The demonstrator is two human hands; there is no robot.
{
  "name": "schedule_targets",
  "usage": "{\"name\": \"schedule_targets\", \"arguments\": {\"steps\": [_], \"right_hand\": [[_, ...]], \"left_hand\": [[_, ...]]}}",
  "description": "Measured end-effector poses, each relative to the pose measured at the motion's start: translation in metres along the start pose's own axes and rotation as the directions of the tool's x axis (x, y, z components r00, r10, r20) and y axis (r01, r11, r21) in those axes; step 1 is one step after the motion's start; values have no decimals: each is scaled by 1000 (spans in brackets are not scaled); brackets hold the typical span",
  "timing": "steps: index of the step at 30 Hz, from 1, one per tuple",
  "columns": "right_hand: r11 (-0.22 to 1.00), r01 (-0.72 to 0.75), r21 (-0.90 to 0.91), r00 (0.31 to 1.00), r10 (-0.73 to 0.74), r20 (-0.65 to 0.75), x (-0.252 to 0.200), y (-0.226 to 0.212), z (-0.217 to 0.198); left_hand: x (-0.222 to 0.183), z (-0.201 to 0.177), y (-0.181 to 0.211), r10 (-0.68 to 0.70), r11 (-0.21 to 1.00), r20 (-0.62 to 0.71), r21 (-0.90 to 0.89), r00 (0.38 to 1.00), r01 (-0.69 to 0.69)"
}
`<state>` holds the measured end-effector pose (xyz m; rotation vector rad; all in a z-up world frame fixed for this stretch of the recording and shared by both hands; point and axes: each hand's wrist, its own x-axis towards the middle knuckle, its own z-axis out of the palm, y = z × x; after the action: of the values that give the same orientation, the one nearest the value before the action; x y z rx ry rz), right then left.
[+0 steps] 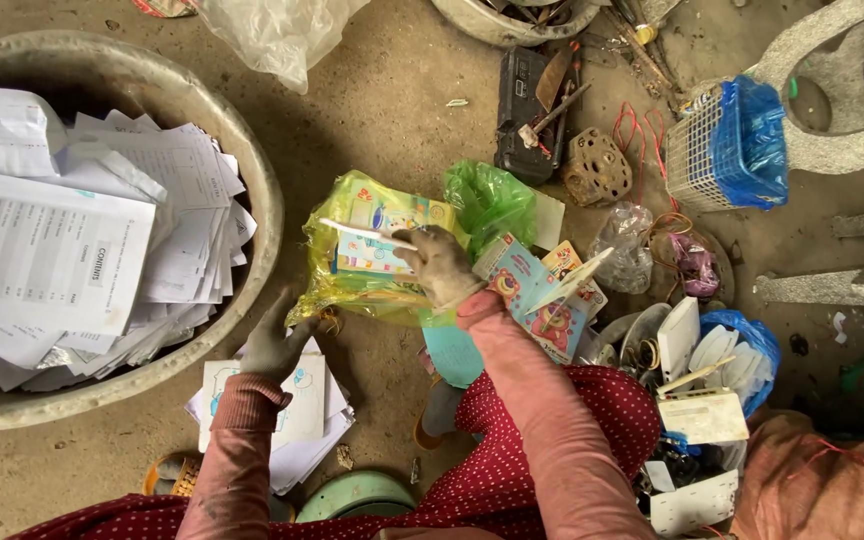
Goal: Sorting school workbooks and papers into a large plastic bin.
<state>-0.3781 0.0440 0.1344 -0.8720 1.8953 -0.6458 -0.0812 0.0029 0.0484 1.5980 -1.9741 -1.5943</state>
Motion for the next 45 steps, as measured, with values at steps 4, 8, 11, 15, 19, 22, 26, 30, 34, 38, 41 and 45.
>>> {"name": "schedule_targets", "arguments": {"steps": [4, 8, 11, 15, 19, 22, 26, 30, 34, 38, 41, 45], "right_hand": [[689, 430, 583, 870, -489, -64, -9, 39, -16], [427, 372, 825, 813, -578, -67, -38, 52, -14], [794, 598, -112, 782, -608, -137, -87, 38, -16], [775, 512, -370, 798, -589, -130, -89, 65, 3], [897, 375, -232, 916, -397, -56, -103, 50, 17], [980, 199, 4, 979, -199, -33, -112, 27, 24], [842, 45, 538, 970, -166, 178, -84, 80, 38], [158, -339, 927, 868, -329, 373, -82, 77, 43], [220, -118, 968, 926, -328, 188, -104, 54, 39], [231, -348, 909, 606, -684, 406, -122, 22, 33], [-347, -650, 676, 708, -599, 374, -49, 153, 60], [-266, -332, 905, 878, -437, 194, -21, 183, 47]], "left_hand": [[-20, 0, 56, 307, 863, -128, -380, 943, -333], [-54, -6, 106, 535, 580, -302, -548, 789, -603], [-38, 60, 43, 428, 564, -174, -715, 887, -413], [-34, 91, 27, 388, 673, -294, -557, 873, -487], [-63, 67, 69, 238, 486, -51, -859, 970, -164], [-53, 82, 45, 303, 702, -224, -605, 926, -376], [-67, 67, 74, 163, 573, -130, -794, 978, -201], [-63, 64, 82, 114, 332, -39, -940, 993, -75], [-66, 38, 95, -19, 406, 40, -913, 999, 45], [-62, 15, 90, -210, 365, -270, -913, 940, -181], [-68, 16, 92, -160, 429, -408, -849, 899, -309], [-52, 24, 71, 48, 579, -471, -706, 881, -409]]}}
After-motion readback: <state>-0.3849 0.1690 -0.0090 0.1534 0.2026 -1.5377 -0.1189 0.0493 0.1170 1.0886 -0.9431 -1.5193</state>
